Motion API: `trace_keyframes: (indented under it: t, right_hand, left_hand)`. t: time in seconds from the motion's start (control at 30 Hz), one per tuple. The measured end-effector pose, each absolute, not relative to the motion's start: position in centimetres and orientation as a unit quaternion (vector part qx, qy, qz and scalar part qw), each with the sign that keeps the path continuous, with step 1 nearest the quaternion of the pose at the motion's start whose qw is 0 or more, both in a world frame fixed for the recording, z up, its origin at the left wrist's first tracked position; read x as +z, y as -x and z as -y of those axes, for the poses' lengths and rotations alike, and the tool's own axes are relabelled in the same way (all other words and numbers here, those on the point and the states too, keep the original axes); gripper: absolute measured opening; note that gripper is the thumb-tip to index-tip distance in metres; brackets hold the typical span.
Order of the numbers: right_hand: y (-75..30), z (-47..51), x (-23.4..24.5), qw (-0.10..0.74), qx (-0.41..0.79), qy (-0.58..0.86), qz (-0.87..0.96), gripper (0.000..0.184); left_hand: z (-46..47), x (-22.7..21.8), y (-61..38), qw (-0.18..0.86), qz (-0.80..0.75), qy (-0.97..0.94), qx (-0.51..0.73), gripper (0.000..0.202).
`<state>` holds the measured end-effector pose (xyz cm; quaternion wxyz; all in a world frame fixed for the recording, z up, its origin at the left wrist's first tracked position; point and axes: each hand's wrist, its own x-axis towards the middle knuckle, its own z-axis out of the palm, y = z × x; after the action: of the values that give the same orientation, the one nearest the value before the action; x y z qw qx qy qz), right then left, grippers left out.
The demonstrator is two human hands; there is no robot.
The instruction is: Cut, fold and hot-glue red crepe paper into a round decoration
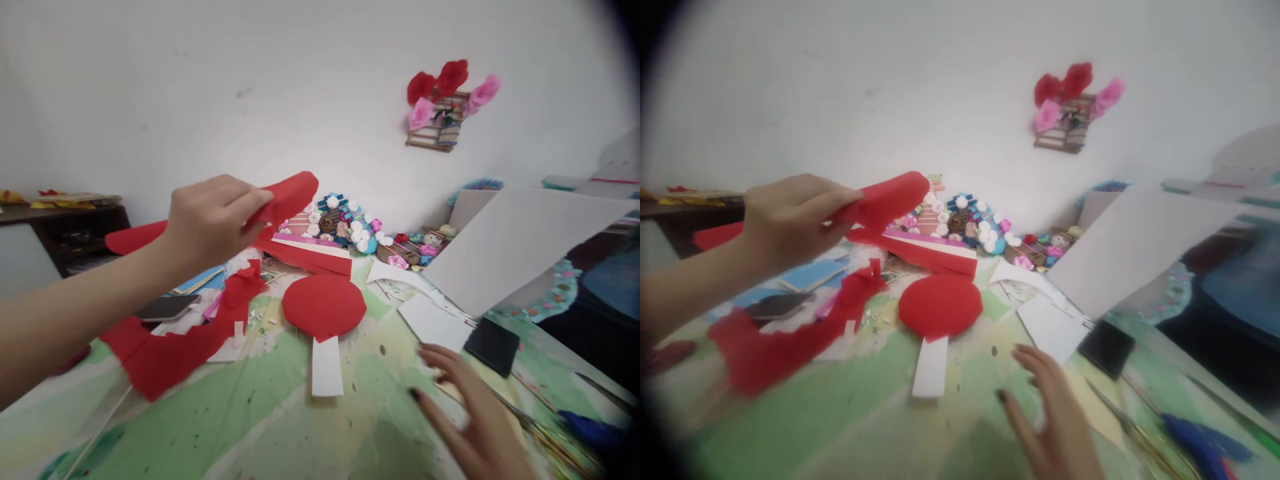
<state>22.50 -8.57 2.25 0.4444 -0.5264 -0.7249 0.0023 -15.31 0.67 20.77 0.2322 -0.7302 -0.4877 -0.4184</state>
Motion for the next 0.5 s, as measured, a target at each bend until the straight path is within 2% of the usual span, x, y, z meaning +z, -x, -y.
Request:
trace_keyframes:
  t: [0.07, 0.1, 0.17, 0.23, 0.27, 0.33, 0.4, 0.43, 0.5]
  right_hand:
    - [-17.1, 6.9, 3.8, 0.448, 0.172, 0.467, 0.743, 0.053]
    - [-14.7, 6.0, 4.4, 0.453, 0.243, 0.439, 0.737, 0.065]
    - [-10.8, 4.4, 5.2, 0.48, 0.35, 0.389, 0.704, 0.092]
    - [-8.7, 3.6, 5.6, 0.524, 0.409, 0.339, 0.666, 0.097]
    - [-8.2, 3.5, 5.7, 0.546, 0.432, 0.308, 0.649, 0.089]
    - [-8.6, 4.0, 5.7, 0.573, 0.451, 0.276, 0.627, 0.054]
    - [-10.1, 4.8, 5.4, 0.579, 0.435, 0.296, 0.623, 0.021]
    - [-11.0, 5.2, 5.3, 0.577, 0.422, 0.317, 0.623, 0.015]
    - [-12.7, 5.6, 4.8, 0.579, 0.438, 0.344, 0.596, 0.016]
  left_hand:
    - [2.0, 20.6, 12.9, 0.225, 0.452, 0.756, -0.417, 0.032]
    - [3.3, 20.3, 11.9, 0.202, 0.439, 0.775, -0.408, 0.034]
    - [5.5, 19.3, 10.6, 0.139, 0.383, 0.821, -0.4, 0.036]
    - [7.1, 17.6, 10.2, 0.09, 0.317, 0.849, -0.414, 0.033]
    - [7.7, 16.6, 10.3, 0.096, 0.281, 0.857, -0.421, 0.028]
    - [8.4, 14.6, 10.7, 0.262, 0.151, 0.879, -0.368, 0.024]
    - [8.7, 12.7, 11.0, 0.407, 0.093, 0.854, -0.311, 0.023]
    - [8.7, 11.8, 11.1, 0.444, 0.089, 0.842, -0.294, 0.021]
    - [8.8, 10.3, 11.0, 0.468, 0.102, 0.832, -0.28, 0.018]
